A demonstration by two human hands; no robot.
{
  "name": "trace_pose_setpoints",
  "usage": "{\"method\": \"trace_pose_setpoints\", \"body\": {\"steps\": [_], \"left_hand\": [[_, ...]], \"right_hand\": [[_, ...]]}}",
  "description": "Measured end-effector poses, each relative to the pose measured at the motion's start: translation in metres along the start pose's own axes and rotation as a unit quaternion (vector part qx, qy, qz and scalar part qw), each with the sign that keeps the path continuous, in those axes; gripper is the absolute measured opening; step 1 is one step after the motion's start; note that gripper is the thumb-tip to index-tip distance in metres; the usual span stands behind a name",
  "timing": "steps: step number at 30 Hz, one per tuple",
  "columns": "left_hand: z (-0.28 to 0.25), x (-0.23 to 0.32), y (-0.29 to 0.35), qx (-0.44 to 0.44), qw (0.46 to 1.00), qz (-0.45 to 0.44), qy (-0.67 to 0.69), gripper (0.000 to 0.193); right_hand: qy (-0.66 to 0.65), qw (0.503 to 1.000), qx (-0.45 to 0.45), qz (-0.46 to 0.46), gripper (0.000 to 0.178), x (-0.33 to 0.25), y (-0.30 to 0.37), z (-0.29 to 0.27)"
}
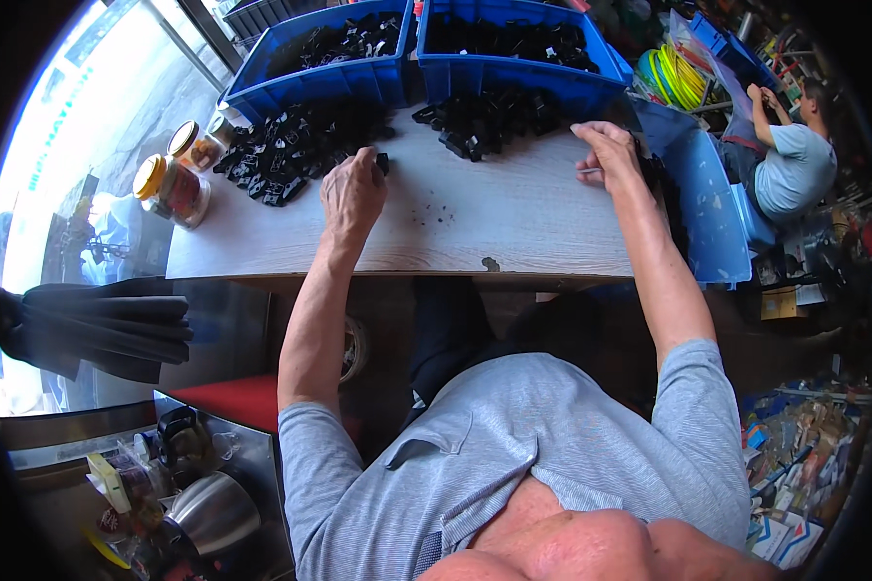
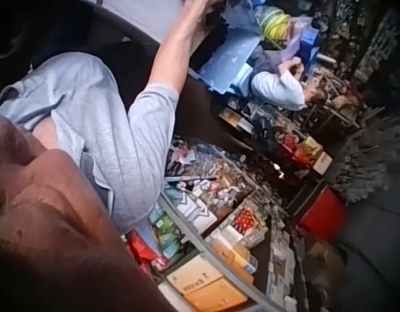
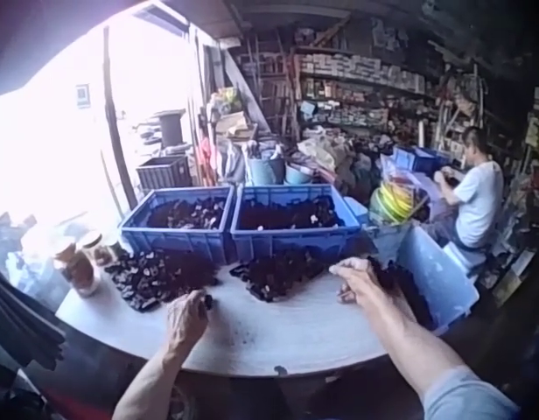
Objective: Assembling small black plastic components by hand at a manufacturing workbench.
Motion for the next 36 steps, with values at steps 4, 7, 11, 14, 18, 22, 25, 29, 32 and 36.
{"method": "trace_pose_setpoints", "body": {"steps": [4, 7, 11, 14, 18, 22, 25, 29, 32, 36], "left_hand": [[-0.004, 0.011, 0.013, 0.042, 0.994, 0.099, 0.025, 0.047], [0.004, 0.015, 0.017, 0.008, 0.988, 0.154, -0.023, 0.046], [0.007, 0.024, 0.016, -0.046, 0.986, 0.157, -0.026, 0.039], [0.003, 0.027, 0.015, -0.032, 0.986, 0.164, -0.007, 0.034], [0.008, 0.023, 0.015, -0.026, 0.984, 0.174, 0.001, 0.032], [0.010, 0.032, 0.025, -0.028, 0.984, 0.174, 0.026, 0.032], [0.006, 0.043, 0.040, 0.001, 0.984, 0.160, 0.075, 0.032], [0.020, 0.060, 0.052, 0.053, 0.939, 0.130, 0.314, 0.026], [0.037, 0.080, 0.061, -0.080, 0.930, 0.020, 0.358, 0.029], [0.038, 0.095, 0.070, -0.072, 0.913, 0.024, 0.400, 0.030]], "right_hand": [[0.038, 0.999, 0.005, -0.001, 0.042, -0.013, -0.017, 0.021], [0.049, 0.998, 0.019, 0.020, 0.045, -0.020, -0.025, 0.037], [0.082, 0.996, 0.006, 0.028, 0.048, -0.017, -0.037, 0.048], [0.068, 0.997, 0.004, 0.025, 0.045, -0.013, -0.038, 0.052], [0.027, 0.999, -0.009, 0.027, 0.038, -0.016, -0.026, 0.048], [0.021, 0.999, -0.022, 0.027, 0.033, -0.008, 0.004, 0.033], [0.071, 0.992, -0.077, 0.069, 0.038, 0.009, 0.037, 0.038], [0.169, 0.977, -0.103, 0.079, 0.050, 0.016, 0.060, 0.049], [0.164, 0.971, -0.143, 0.094, 0.048, 0.017, 0.070, 0.055], [0.111, 0.981, -0.153, 0.035, 0.045, 0.009, 0.074, 0.059]]}}
Point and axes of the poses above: each hand's wrist, its own y-axis away from the middle knuckle, its own z-axis out of the palm, x = y × z, the point moved 7 cm from there along -y, towards the middle knuckle, and after that the axes turned 12 degrees about -z, right-handed, at the moved point
